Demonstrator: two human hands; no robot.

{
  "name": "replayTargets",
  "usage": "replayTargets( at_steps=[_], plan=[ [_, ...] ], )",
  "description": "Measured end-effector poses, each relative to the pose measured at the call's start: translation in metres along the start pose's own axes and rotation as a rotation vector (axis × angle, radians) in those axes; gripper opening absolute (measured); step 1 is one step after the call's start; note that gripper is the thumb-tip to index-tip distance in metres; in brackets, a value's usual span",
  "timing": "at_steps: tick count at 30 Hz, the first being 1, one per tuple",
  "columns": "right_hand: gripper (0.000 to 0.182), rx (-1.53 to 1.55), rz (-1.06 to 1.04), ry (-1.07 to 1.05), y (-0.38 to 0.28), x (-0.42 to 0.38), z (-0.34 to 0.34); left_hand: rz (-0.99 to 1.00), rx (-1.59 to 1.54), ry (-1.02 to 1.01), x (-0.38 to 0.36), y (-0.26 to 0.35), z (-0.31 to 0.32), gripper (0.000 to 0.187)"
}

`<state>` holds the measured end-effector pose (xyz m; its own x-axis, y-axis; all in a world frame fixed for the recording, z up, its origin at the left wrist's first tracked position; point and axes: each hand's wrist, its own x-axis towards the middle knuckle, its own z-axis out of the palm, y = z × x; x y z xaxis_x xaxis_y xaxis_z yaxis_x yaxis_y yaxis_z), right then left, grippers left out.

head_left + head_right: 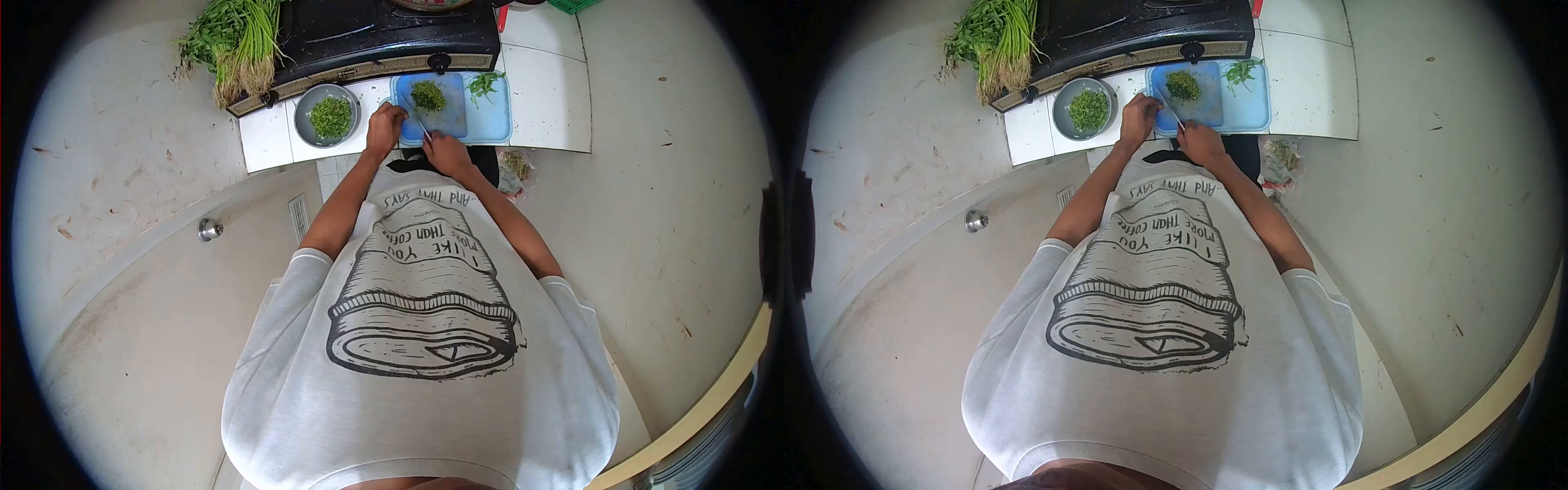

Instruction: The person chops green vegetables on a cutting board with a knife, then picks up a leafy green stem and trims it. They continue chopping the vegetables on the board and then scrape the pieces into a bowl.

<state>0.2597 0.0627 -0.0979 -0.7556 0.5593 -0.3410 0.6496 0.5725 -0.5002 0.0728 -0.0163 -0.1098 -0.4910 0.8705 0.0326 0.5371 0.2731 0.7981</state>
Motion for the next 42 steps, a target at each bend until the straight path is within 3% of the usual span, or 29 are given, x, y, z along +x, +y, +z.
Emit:
replayTargets(
  at_steps=[17,29,42],
  plan=[
    [0.043,-0.02,-0.013,-0.004,-0.008,0.013,0.004,0.07,-0.01,0.024,-0.003,-0.002,-0.003,0.012],
    [0.042,-0.032,0.051,-0.029,-0.004,-0.001,-0.002,-0.008,-0.018,0.12,-0.003,-0.001,0.003,0.007],
    [0.042,-0.053,-0.026,-0.043,-0.012,0.007,-0.002,0.008,-0.001,0.076,-0.003,-0.003,0.001,0.011]
  ],
)
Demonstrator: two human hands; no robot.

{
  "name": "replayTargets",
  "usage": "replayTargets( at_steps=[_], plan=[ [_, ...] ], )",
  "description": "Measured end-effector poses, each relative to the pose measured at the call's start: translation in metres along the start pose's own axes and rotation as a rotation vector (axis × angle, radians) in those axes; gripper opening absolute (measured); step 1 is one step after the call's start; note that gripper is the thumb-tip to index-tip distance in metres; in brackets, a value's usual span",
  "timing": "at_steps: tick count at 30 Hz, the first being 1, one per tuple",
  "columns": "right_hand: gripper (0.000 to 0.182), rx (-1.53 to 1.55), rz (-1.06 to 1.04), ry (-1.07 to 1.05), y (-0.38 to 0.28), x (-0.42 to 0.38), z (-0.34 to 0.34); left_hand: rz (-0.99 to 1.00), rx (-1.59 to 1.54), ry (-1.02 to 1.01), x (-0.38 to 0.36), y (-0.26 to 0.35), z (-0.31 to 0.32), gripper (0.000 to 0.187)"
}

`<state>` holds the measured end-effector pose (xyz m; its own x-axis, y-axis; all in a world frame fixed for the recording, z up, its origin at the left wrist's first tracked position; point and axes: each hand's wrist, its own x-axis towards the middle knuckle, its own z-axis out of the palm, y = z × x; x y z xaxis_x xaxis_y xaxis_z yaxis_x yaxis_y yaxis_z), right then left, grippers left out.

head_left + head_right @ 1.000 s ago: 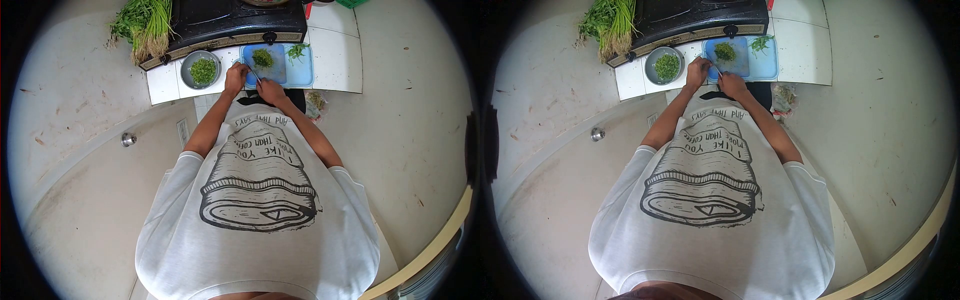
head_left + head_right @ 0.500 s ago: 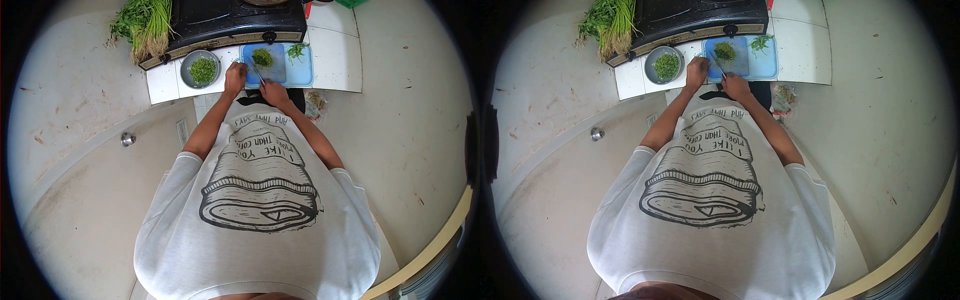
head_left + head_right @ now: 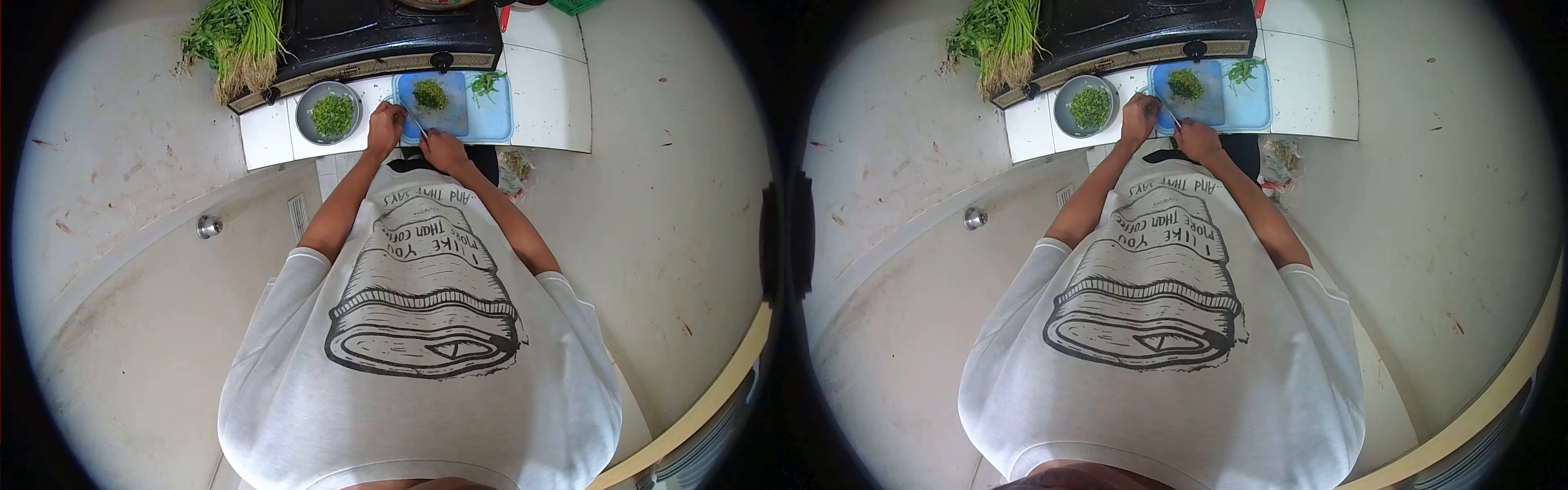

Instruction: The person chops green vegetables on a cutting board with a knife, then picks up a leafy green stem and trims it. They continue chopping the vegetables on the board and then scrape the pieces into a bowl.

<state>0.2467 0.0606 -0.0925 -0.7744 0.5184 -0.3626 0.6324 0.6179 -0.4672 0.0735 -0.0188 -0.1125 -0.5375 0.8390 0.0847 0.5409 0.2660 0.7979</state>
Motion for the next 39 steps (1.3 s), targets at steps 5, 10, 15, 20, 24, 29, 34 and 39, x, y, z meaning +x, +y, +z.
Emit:
replayTargets(
  at_steps=[5,10,15,20,24,29,34,39],
  plan=[
    [0.042,-0.003,-0.019,0.068,-0.002,0.008,0.005,0.01,0.019,-0.002,0.0,-0.003,0.0,0.009],
    [0.042,-0.005,0.0,0.051,0.007,-0.002,0.009,-0.027,0.001,0.015,0.001,0.001,0.0,0.009],
    [0.043,-0.014,0.025,0.049,0.004,-0.006,0.006,-0.03,0.016,0.007,0.002,-0.002,-0.001,0.009],
    [0.044,-0.015,0.054,0.021,0.001,-0.006,0.003,-0.023,0.01,0.004,0.003,0.0,-0.003,0.009],
    [0.043,-0.024,0.058,0.032,0.002,-0.006,0.004,-0.044,0.028,0.0,0.003,0.0,-0.003,0.011],
    [0.043,-0.006,0.031,0.096,0.005,-0.008,0.003,0.006,0.034,-0.016,0.004,-0.004,-0.001,0.014],
    [0.043,-0.001,0.005,0.082,0.005,-0.006,0.008,0.01,0.028,-0.015,0.004,-0.004,-0.002,0.012],
    [0.042,-0.009,0.003,0.072,-0.001,0.0,0.012,0.032,0.022,0.026,0.005,0.004,-0.004,0.011]
  ],
)
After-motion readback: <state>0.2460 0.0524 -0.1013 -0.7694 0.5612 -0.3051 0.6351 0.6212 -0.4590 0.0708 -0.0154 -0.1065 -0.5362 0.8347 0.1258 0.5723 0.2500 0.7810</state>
